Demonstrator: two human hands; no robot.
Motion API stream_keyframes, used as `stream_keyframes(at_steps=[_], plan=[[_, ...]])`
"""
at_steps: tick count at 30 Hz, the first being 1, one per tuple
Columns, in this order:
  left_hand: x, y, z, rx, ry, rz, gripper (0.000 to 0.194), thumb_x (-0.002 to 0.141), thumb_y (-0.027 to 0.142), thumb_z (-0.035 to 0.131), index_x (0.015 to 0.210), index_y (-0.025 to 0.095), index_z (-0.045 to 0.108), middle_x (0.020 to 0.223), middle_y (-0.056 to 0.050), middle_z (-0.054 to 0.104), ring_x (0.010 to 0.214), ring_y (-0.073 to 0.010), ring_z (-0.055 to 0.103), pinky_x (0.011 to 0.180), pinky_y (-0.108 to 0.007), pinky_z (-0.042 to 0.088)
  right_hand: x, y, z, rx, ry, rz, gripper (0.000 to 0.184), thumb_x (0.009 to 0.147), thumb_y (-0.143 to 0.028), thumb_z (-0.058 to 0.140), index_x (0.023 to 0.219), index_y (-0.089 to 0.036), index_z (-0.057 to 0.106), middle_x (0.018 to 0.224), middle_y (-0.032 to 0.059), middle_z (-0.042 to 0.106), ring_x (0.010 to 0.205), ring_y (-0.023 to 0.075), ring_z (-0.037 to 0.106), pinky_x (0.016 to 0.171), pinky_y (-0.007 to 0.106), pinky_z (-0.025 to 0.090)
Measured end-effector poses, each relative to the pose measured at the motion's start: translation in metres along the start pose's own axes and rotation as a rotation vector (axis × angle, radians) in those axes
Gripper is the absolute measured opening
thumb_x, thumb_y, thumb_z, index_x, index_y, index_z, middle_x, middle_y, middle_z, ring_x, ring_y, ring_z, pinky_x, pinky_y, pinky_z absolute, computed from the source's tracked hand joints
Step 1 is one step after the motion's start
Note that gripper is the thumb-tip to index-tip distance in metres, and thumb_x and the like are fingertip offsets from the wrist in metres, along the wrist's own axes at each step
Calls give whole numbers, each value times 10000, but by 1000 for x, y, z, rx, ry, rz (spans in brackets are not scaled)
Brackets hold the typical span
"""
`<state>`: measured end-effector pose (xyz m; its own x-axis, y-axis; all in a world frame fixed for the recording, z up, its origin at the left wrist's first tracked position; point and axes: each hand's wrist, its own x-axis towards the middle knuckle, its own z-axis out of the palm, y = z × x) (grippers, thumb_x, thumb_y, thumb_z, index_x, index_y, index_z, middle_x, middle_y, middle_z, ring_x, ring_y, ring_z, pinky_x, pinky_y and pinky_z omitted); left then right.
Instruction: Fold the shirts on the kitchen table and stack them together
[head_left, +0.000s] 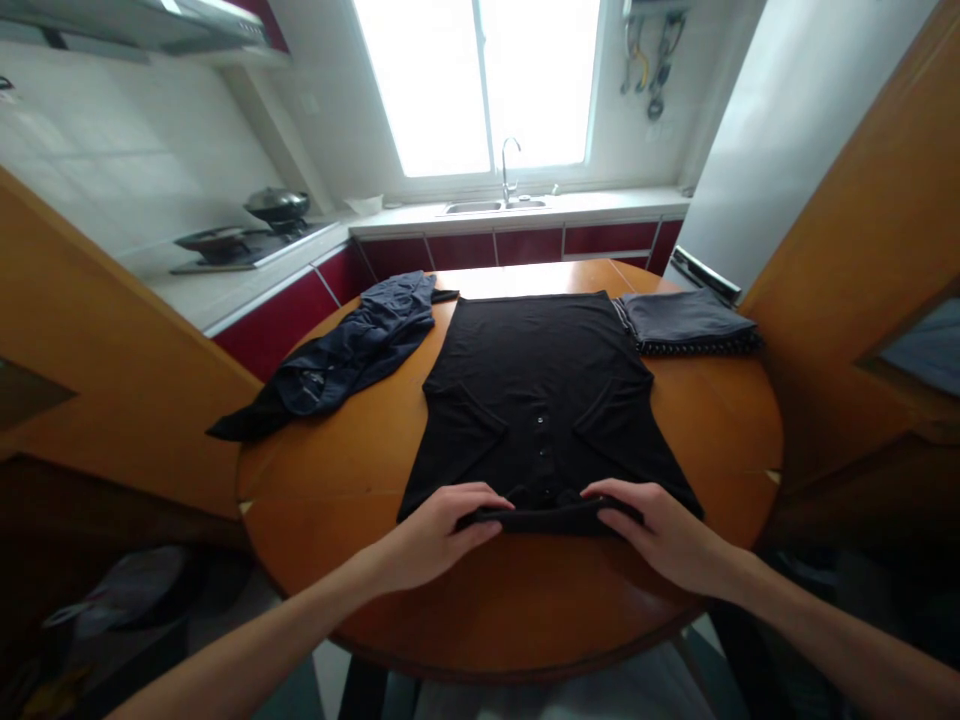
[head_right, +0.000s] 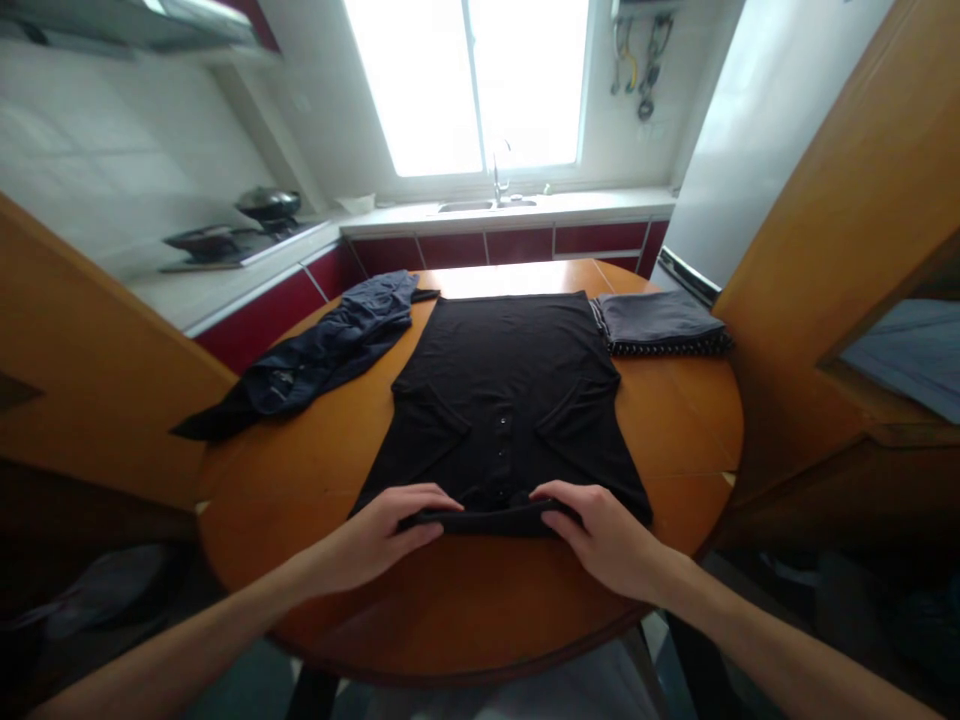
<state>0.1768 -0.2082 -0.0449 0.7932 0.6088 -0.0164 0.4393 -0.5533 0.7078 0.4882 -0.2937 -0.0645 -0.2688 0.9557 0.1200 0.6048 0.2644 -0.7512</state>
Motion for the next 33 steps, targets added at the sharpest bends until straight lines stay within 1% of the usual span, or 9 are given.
stream_keyframes(at_steps=[5,9,12,15,18,20,24,28,33], plan=[[27,-16,-3,-67,72,-202,271,965,402,555,1048,173,674,856,-5,680,779,-158,613,699,-241,478,19,14,16,-122,155,137,321,988,-313,498,1259,-213,638,1125,80,758,1013,271,728,875,384,575],[40,-26,-3,82,129,-264,263,942,438,601,1030,197,661,776,13,656,704,-160,604,666,-256,472,25,23,23,-426,216,200,373,991,-348,513,1331,-213,587,1025,101,772,886,309,747,724,400,580],[40,-20,-2,325,192,-198,277,974,410,573,1138,200,650,934,-44,692,847,-211,661,783,-319,525,24,21,23,-608,299,146,370,1001,-376,506,1305,-188,602,1034,135,751,905,317,724,747,421,567],[36,-5,5,568,235,44,372,1022,275,479,1379,193,543,1342,-120,610,1251,-266,570,1083,-419,430,19,9,25,-675,389,8,361,1017,-319,463,1315,-171,605,1202,170,690,1123,331,646,935,483,521],[32,5,19,657,82,276,561,1043,274,430,1579,197,282,1604,-109,377,1496,-246,315,1238,-439,222,15,-1,34,-652,299,-233,481,1012,-209,423,1491,-181,458,1490,131,524,1410,288,439,1149,492,380],[29,5,29,660,1,313,698,1035,379,464,1620,181,137,1658,-111,256,1540,-238,199,1257,-429,169,13,-1,40,-637,169,-338,609,1002,-217,441,1590,-171,286,1604,108,386,1498,265,302,1213,496,296],[21,-6,36,641,-11,235,830,1015,437,498,1630,181,3,1679,-112,152,1554,-243,116,1261,-433,156,9,15,36,-625,39,-308,780,992,-352,509,1629,-162,101,1657,117,249,1531,264,219,1237,519,243],[7,-20,30,645,16,169,830,1027,402,480,1626,179,-49,1683,-114,119,1555,-252,103,1259,-449,172,0,33,20,-646,11,-260,792,1002,-364,499,1632,-198,49,1666,103,207,1538,259,187,1242,526,221],[-12,-29,23,654,44,138,812,1029,360,485,1627,166,-29,1682,-147,103,1547,-276,154,1243,-470,240,-11,38,12,-673,14,-236,802,1009,-385,488,1632,-198,20,1666,113,202,1534,261,203,1236,519,235]])
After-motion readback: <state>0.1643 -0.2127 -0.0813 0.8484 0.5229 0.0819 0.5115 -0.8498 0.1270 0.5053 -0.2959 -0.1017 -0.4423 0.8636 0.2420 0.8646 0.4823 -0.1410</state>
